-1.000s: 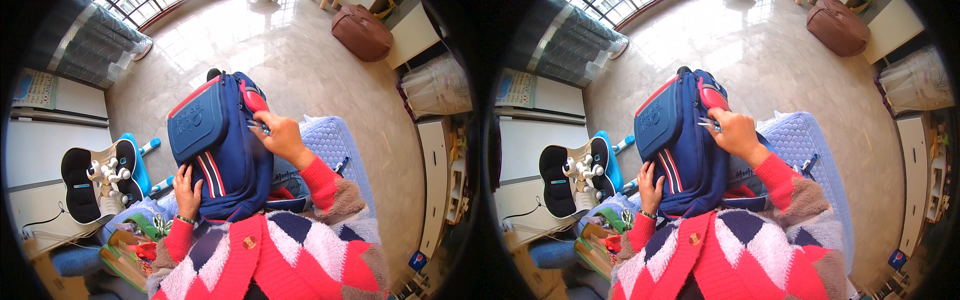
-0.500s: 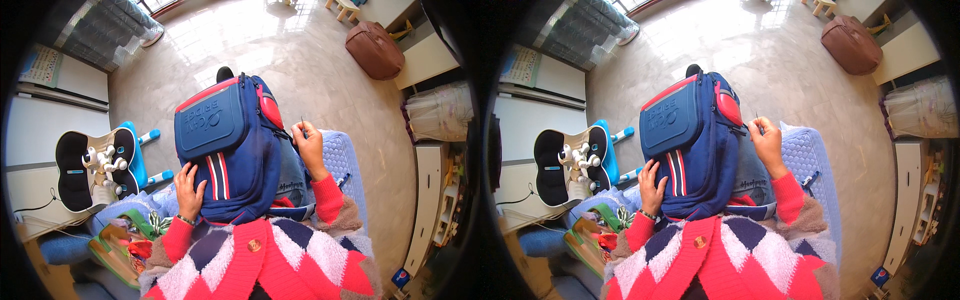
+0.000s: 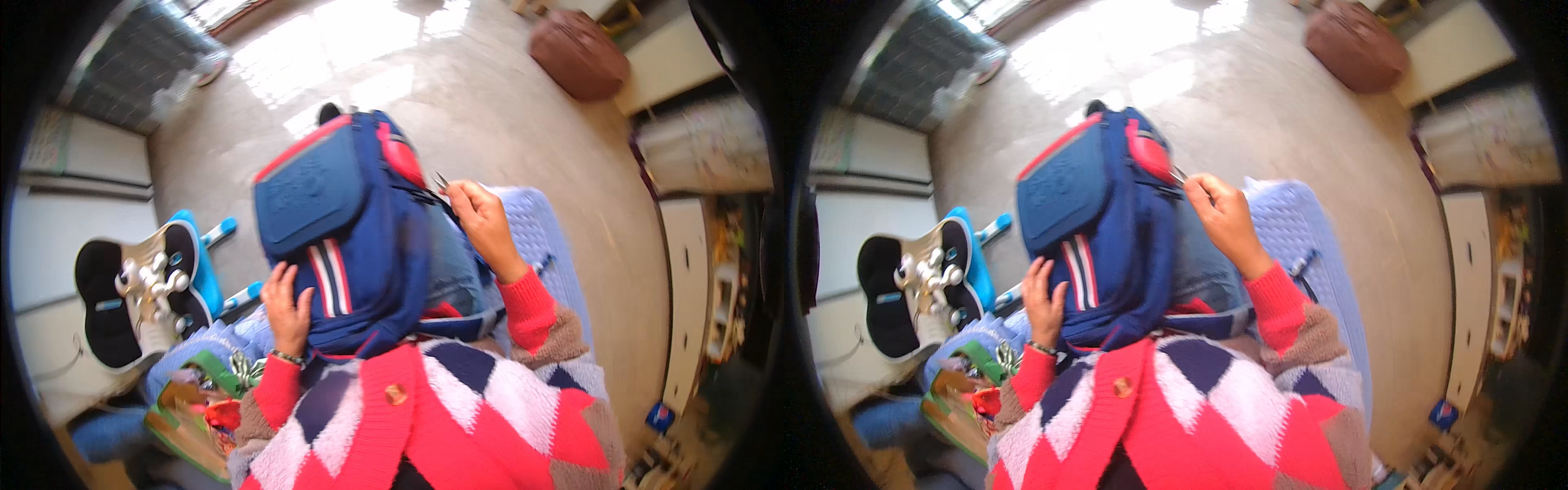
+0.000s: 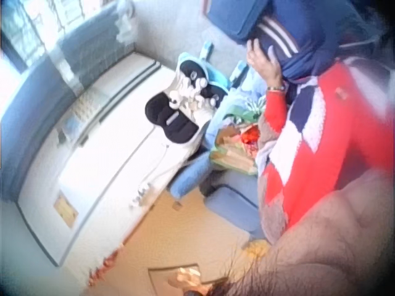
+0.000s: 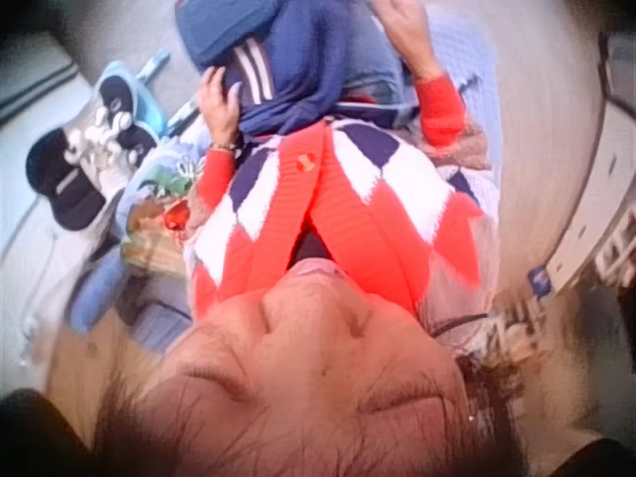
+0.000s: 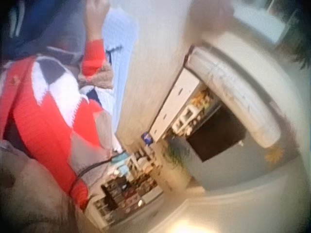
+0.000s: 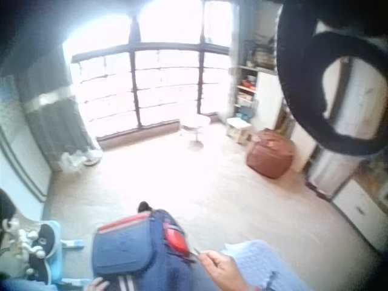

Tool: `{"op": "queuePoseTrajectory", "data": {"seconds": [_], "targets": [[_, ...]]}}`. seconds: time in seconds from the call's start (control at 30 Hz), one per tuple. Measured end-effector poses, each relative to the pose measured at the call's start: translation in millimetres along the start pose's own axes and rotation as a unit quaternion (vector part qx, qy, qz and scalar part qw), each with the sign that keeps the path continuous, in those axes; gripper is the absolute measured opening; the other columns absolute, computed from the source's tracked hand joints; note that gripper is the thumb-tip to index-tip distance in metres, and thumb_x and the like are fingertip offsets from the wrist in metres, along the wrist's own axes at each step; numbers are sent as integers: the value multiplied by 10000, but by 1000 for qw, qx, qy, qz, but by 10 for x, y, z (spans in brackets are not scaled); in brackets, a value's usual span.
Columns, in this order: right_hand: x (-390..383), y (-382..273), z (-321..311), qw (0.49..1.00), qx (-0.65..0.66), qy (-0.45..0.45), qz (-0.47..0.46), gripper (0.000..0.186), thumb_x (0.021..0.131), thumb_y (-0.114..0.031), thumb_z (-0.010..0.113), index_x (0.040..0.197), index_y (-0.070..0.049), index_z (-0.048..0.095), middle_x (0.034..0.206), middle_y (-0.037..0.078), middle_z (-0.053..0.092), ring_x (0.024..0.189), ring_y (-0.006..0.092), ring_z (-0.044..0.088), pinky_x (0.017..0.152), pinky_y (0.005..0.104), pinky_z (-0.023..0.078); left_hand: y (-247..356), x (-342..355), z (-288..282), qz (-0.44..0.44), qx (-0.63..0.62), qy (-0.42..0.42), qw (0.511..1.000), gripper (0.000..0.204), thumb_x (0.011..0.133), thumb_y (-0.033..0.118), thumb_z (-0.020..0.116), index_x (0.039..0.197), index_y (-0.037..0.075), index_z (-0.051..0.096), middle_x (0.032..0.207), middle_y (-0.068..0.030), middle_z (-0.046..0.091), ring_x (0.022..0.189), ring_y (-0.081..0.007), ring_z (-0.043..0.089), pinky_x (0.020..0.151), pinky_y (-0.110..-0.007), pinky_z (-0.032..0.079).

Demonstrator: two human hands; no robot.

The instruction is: The person uses scissors to cut excess strap material from a blue and red backpack, then threads and secures the strap ends through plastic buckles. They also handle a spool of blue thread and a small red pouch while seated on a cushion.

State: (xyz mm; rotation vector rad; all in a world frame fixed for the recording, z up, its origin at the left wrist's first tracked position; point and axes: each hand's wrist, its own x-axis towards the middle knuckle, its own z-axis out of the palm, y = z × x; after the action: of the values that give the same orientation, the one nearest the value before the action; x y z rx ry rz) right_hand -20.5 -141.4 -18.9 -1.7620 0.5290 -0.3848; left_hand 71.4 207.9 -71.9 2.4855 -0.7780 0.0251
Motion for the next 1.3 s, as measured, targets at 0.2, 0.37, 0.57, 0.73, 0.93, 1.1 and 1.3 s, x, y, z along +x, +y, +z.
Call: {"op": "queuePoseTrajectory", "data": {"seconds": [0.2,0.37,0.57,0.73,0.93,1.1,1.3], "targets": [[-561,358,-1195,983,-103,154,3,200,899,-181,652,901,19,656,744,8,626,724,72,550,645,249,451,-114,54,87,20,42,-17,999,447,859,157,660,1278,54,546,1347,-154,503,1228,-334,465,1052,-421,333],[-1249,949,-1719,960,-187,154,138,198,893,-192,648,828,-5,648,670,-8,585,623,69,511,569,254,409,-174,81,115,25,56,-9,998,436,870,165,650,1283,66,549,1349,-142,507,1225,-331,467,1048,-412,341],[-1769,1833,-1977,925,-208,126,293,306,914,-274,589,735,-28,618,587,24,562,565,109,537,534,302,409,-184,94,110,14,47,-21,999,423,889,179,633,1290,78,545,1362,-132,503,1245,-315,458,1061,-403,331],[-2033,2132,-2018,861,-405,58,303,285,899,-287,598,770,-37,644,589,69,585,549,157,606,505,337,430,-209,101,117,15,43,-21,999,417,895,188,628,1288,79,544,1365,-126,502,1247,-311,457,1063,-401,327],[-2445,1911,-2183,918,-212,23,336,269,900,-263,603,770,-32,649,572,41,577,497,118,578,475,314,429,-222,99,128,25,39,-17,999,412,892,193,633,1278,77,549,1358,-120,508,1242,-305,463,1051,-401,333],[-2721,1951,-2179,898,-294,-85,317,299,869,-288,620,734,-23,646,594,91,589,561,157,590,532,356,444,-228,128,141,31,47,-7,998,411,877,194,648,1262,76,563,1340,-133,522,1220,-311,483,1036,-393,346],[-2169,1513,-1903,757,-576,-98,294,313,842,-334,657,811,-24,684,749,187,657,729,279,672,646,391,495,-169,80,145,24,18,29,999,437,813,170,702,1217,58,577,1300,-136,535,1172,-339,490,1011,-421,370]]}}
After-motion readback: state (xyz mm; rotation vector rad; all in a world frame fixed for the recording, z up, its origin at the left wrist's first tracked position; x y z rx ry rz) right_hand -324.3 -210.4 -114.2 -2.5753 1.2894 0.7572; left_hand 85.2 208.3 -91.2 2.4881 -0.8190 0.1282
